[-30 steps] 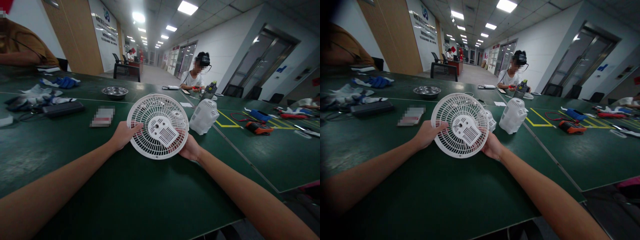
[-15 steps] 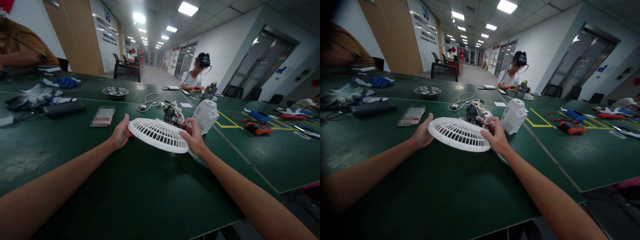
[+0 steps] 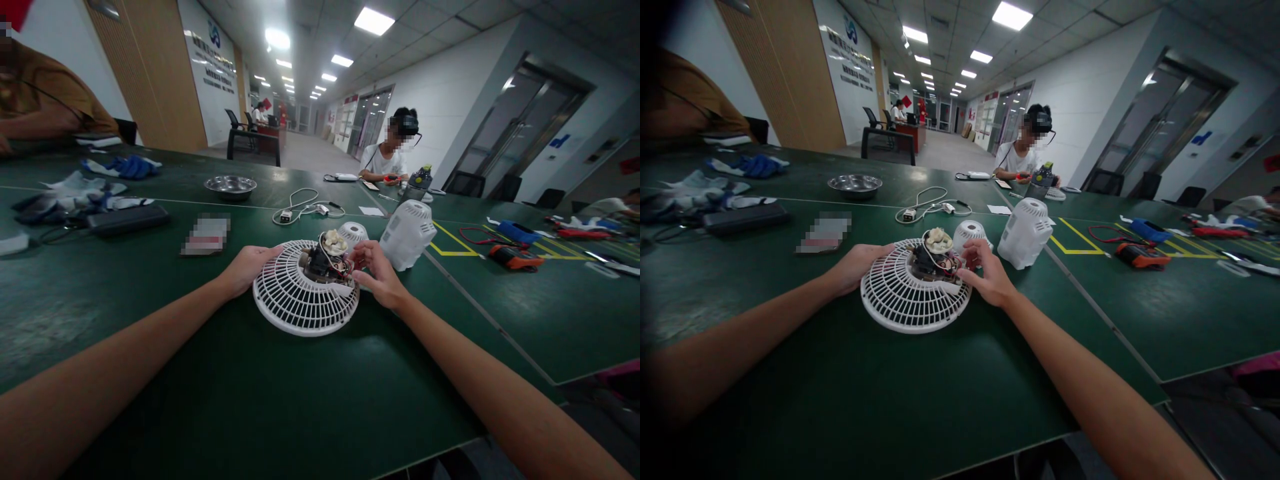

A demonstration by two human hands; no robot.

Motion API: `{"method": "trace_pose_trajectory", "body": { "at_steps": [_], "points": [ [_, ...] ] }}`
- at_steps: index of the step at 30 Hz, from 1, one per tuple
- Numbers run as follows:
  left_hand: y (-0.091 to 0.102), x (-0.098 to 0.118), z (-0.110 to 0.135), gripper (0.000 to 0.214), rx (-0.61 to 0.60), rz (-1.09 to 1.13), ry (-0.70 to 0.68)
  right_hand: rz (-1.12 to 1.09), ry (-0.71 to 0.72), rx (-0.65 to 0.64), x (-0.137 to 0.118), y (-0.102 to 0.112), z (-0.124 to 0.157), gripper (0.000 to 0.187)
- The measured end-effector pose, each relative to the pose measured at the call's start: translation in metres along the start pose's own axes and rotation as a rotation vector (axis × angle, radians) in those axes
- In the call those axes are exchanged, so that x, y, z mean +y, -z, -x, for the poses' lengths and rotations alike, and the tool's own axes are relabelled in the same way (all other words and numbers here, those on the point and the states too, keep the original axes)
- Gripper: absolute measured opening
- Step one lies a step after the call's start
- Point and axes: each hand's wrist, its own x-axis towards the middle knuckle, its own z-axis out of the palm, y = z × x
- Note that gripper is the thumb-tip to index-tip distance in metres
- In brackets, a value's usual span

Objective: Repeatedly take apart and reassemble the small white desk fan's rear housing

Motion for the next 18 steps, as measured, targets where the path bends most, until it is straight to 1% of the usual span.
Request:
{"method": "trace_pose_trajectory", "body": {
  "at_steps": [1,3,5,6,8,10,14,16,18],
  "points": [
    [0.0,-0.001,-0.001,0.019,0.008,-0.015,-0.009,0.018,-0.009,0.06,0.004,0.002,-0.001,0.044],
    [-0.001,-0.001,0.0,0.021,0.022,-0.042,-0.03,0.138,-0.048,0.2,0.014,0.008,-0.005,0.045],
    [-0.003,0.0,0.002,0.022,0.029,-0.067,-0.054,0.3,-0.094,0.297,0.024,0.013,-0.008,0.052],
    [-0.003,0.001,0.003,0.022,0.03,-0.077,-0.066,0.369,-0.11,0.319,0.029,0.016,-0.01,0.057],
    [-0.004,0.002,0.005,0.022,0.028,-0.092,-0.085,0.458,-0.13,0.317,0.038,0.019,-0.011,0.065],
    [-0.004,0.002,0.006,0.021,0.031,-0.104,-0.103,0.494,-0.153,0.275,0.045,0.019,-0.012,0.074],
    [-0.002,0.0,0.005,0.022,0.043,-0.127,-0.137,0.453,-0.257,0.188,0.053,0.017,-0.013,0.083],
    [-0.001,-0.002,0.003,0.024,0.04,-0.141,-0.153,0.412,-0.32,0.21,0.056,0.016,-0.014,0.083],
    [0.0,-0.003,0.001,0.026,0.035,-0.16,-0.173,0.343,-0.342,0.295,0.057,0.016,-0.016,0.079]
  ]
}}
